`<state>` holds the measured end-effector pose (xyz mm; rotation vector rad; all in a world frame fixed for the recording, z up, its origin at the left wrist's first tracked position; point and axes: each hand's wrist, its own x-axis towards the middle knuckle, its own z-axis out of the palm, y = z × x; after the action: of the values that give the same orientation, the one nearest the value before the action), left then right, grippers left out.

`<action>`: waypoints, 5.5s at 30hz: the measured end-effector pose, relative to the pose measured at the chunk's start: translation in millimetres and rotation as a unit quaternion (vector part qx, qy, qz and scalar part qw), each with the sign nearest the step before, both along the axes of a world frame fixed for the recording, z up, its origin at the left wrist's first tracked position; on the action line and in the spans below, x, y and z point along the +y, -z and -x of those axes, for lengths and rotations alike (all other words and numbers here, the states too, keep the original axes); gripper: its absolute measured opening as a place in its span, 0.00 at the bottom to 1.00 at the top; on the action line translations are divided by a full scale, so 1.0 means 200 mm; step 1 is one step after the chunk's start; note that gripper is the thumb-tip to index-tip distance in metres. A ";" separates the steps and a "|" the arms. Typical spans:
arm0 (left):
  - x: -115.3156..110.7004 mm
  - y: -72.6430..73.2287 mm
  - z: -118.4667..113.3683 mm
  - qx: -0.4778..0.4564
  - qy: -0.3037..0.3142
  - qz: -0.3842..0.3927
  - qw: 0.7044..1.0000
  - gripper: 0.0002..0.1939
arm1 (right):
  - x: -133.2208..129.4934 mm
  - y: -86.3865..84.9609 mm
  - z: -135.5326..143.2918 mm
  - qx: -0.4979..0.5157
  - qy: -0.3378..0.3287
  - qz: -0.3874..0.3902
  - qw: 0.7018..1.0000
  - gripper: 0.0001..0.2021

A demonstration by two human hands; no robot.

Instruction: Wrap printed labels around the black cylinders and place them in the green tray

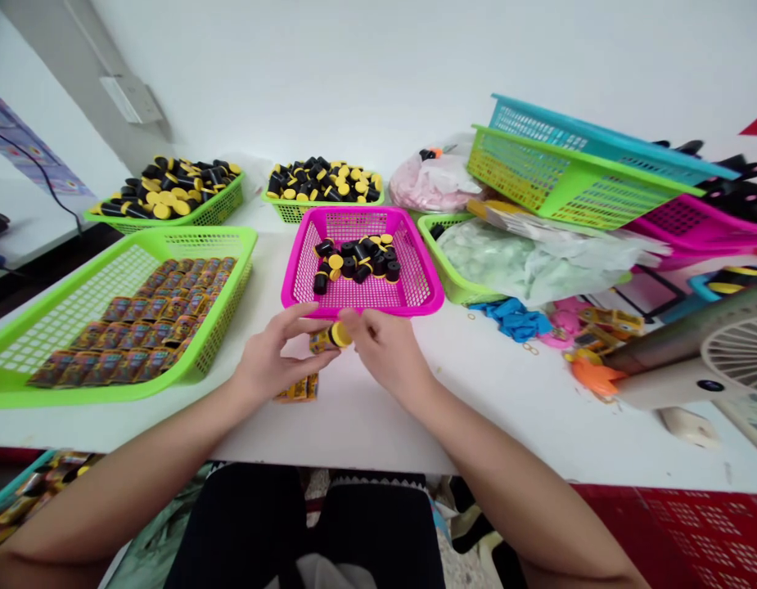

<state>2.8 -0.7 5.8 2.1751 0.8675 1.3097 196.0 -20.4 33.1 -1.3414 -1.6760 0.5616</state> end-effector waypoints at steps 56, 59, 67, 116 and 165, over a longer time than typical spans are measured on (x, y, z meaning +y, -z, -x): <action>-0.24 -0.23 0.15 -0.046 0.023 0.197 0.979 0.18 | -0.07 0.08 0.11 -0.176 -0.210 -0.454 0.848 0.26; -0.26 -0.24 0.16 -0.072 0.048 0.237 0.968 0.18 | -0.10 0.09 0.14 -0.150 -0.208 -0.457 0.852 0.27; -0.09 -0.50 0.47 0.124 -0.161 0.112 0.973 0.16 | 0.27 -0.16 0.21 -0.143 -0.213 -0.105 0.961 0.18; -0.29 -0.05 0.32 0.347 -0.003 -0.163 0.924 0.25 | 0.19 0.11 -0.11 -0.128 -0.027 -0.247 0.960 0.16; 0.07 0.09 0.06 -0.002 0.108 -0.001 0.994 0.42 | 0.07 0.04 0.01 0.327 -0.186 -0.064 0.924 0.07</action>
<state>-9.0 12.9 -11.3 2.1963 0.6080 1.2083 194.0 -6.2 24.8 -0.6235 -1.3650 0.9789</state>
